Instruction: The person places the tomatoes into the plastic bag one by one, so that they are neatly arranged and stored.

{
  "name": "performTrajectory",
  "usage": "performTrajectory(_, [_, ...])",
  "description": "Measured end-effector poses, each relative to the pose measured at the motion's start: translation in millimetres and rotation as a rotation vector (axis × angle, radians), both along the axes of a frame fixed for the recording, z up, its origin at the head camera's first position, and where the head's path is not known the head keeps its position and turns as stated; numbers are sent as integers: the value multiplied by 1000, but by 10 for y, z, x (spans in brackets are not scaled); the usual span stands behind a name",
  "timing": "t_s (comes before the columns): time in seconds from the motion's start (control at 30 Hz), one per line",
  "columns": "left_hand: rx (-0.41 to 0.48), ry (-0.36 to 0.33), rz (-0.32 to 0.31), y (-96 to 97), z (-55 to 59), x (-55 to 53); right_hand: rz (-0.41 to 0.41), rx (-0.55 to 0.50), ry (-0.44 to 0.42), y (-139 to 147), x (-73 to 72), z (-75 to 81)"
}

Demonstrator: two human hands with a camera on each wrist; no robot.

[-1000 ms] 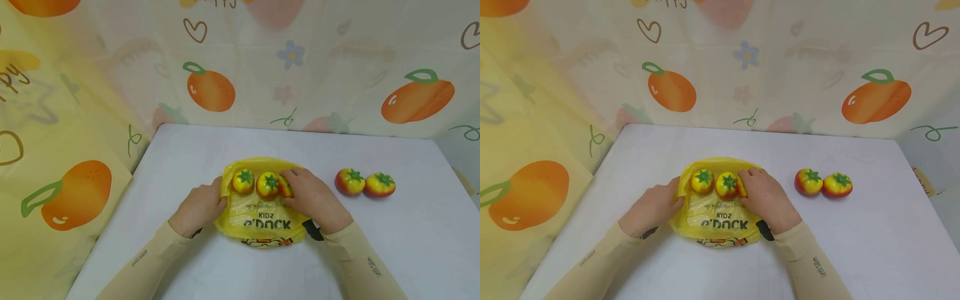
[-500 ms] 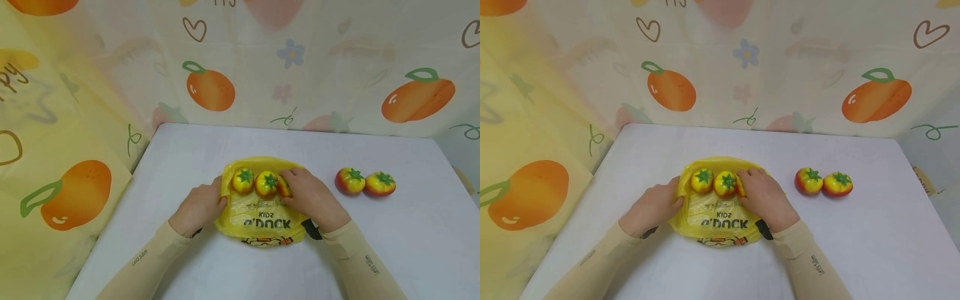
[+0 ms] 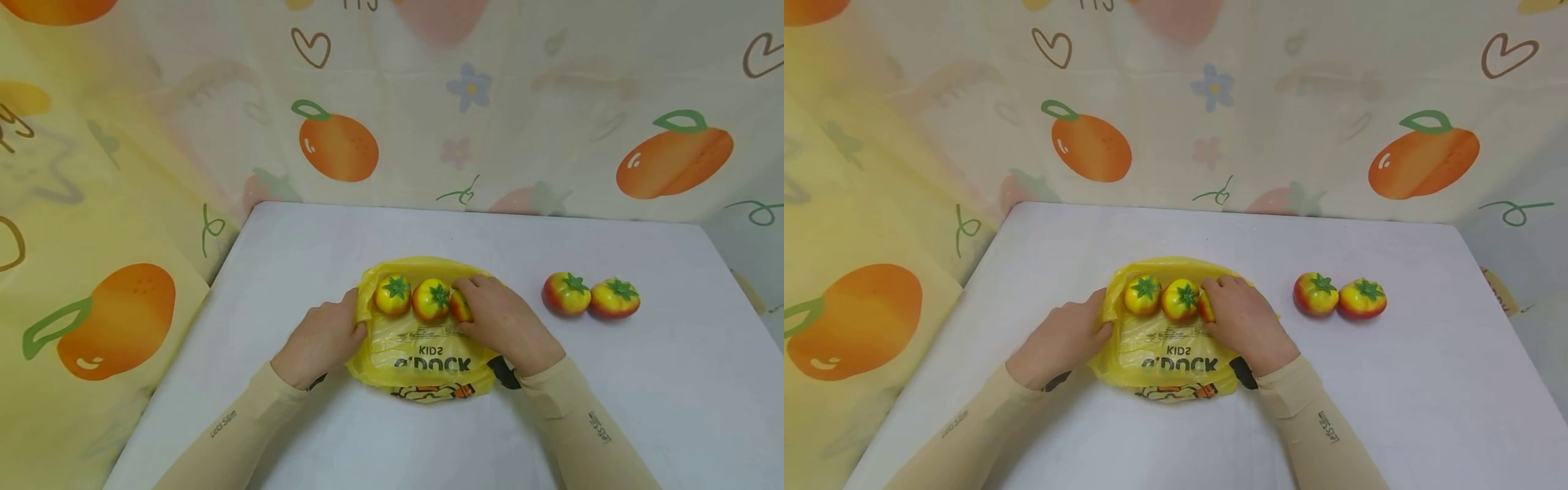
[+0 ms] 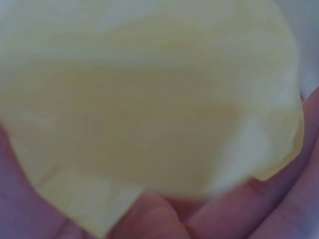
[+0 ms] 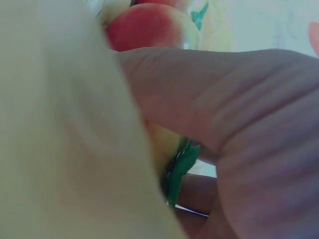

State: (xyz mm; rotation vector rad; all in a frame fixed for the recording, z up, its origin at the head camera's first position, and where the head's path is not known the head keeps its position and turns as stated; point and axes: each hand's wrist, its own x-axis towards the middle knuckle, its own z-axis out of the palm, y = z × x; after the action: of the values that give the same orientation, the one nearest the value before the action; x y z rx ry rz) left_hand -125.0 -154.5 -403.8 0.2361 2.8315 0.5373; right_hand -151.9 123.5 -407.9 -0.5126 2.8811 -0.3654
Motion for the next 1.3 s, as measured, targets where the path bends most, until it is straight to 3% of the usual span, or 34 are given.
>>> performTrajectory(0.63, [6,6,-11,35,2,-19,1,0,32,47,-16,-39])
performTrajectory(0.97, [13,22,-17,23,-1,-19,-20,-8,-6,38,-26,-2])
performTrajectory(1.1, [27,13,-13,23,2,-14,-31,-28,-33,46,0,86])
performTrajectory(1.3, [29,-9,5,2,-19,13,-42,-130,-62,228,43,348])
